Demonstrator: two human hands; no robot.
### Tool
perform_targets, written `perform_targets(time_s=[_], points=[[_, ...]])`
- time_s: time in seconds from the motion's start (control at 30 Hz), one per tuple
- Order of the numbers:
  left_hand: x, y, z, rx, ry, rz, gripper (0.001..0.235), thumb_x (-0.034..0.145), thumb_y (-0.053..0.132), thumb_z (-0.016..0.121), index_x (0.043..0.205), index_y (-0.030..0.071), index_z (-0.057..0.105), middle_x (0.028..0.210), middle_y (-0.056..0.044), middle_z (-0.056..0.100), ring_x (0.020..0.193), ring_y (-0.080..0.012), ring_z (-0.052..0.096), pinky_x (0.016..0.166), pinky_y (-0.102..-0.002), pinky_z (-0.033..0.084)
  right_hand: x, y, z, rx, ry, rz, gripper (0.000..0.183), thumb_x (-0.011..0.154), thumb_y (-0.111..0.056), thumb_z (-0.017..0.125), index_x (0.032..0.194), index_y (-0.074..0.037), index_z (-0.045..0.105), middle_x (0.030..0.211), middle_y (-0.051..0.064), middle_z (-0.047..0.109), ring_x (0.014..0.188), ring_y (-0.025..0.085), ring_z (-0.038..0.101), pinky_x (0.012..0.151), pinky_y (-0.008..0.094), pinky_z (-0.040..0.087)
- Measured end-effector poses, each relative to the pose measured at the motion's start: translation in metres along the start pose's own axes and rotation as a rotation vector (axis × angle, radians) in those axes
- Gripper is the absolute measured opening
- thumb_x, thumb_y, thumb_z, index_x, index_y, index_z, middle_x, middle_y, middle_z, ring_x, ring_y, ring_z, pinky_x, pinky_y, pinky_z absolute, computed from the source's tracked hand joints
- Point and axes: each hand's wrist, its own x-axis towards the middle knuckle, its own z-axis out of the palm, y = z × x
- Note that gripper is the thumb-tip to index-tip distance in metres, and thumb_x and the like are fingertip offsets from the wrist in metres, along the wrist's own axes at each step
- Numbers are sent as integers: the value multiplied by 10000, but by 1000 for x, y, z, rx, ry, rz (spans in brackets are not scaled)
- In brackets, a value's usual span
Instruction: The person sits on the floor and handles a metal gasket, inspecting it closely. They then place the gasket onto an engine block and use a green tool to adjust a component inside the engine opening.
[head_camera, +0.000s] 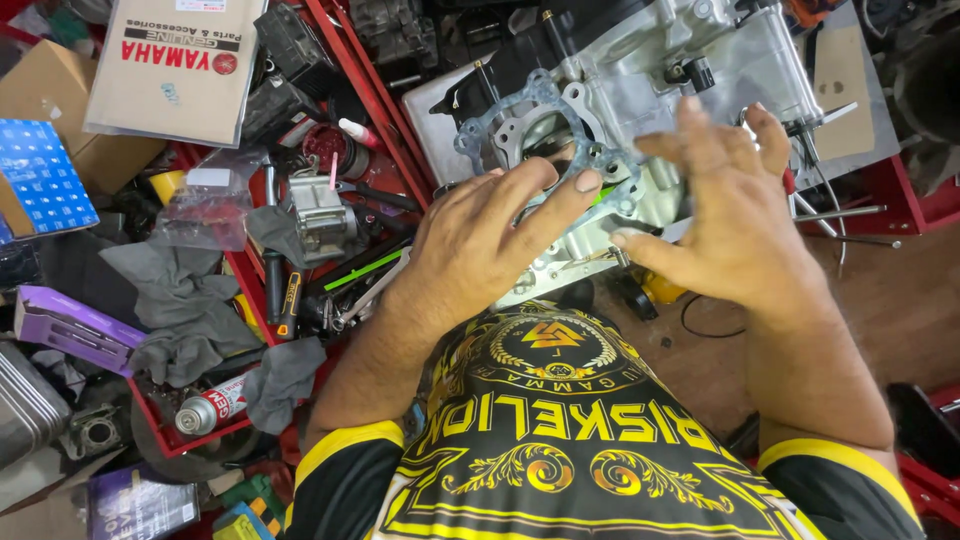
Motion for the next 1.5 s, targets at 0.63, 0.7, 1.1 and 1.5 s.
perform_targets(time_s=[0.63, 0.7, 1.1, 1.5], points=[[-21, 13, 41, -49, -2, -89, 500, 1139, 27, 652, 1556, 161, 410, 1304, -107, 614, 942, -251, 719, 868, -430, 642, -1, 32, 29, -155, 146, -335, 1085, 922, -367, 774, 1683, -76, 59, 1429, 76, 723, 1327, 440, 598, 1231, 619, 252], [-23, 11, 48, -57, 42, -87, 510, 1138, 7, 655, 1557, 144, 398, 1268, -102, 625, 985, -244, 737, 878, -416, 645, -1, 34, 30, -162, 162, -340, 1080, 947, -379, 767, 1703, -109, 44, 1423, 71, 729, 1334, 434, 603, 1235, 613, 262], [-56, -18, 64, -270, 379, -153, 506, 915, 78, 905, 1225, 8, 512, 1155, -205, 689, 1027, -357, 754, 852, -444, 705, -1, 45, 38, -263, 320, -466, 953, 1134, -395, 775, 1738, -94, 101, 1288, 81, 827, 1207, 329, 638, 1255, 522, 294], [-142, -37, 38, -306, 338, -580, 620, 1006, 40, 745, 1475, 12, 340, 1123, -251, 681, 996, -371, 679, 971, -482, 574, -14, 32, 27, -309, 245, -399, 987, 1098, -280, 882, 1703, -53, 136, 1142, 120, 860, 1159, 383, 618, 1323, 546, 245]])
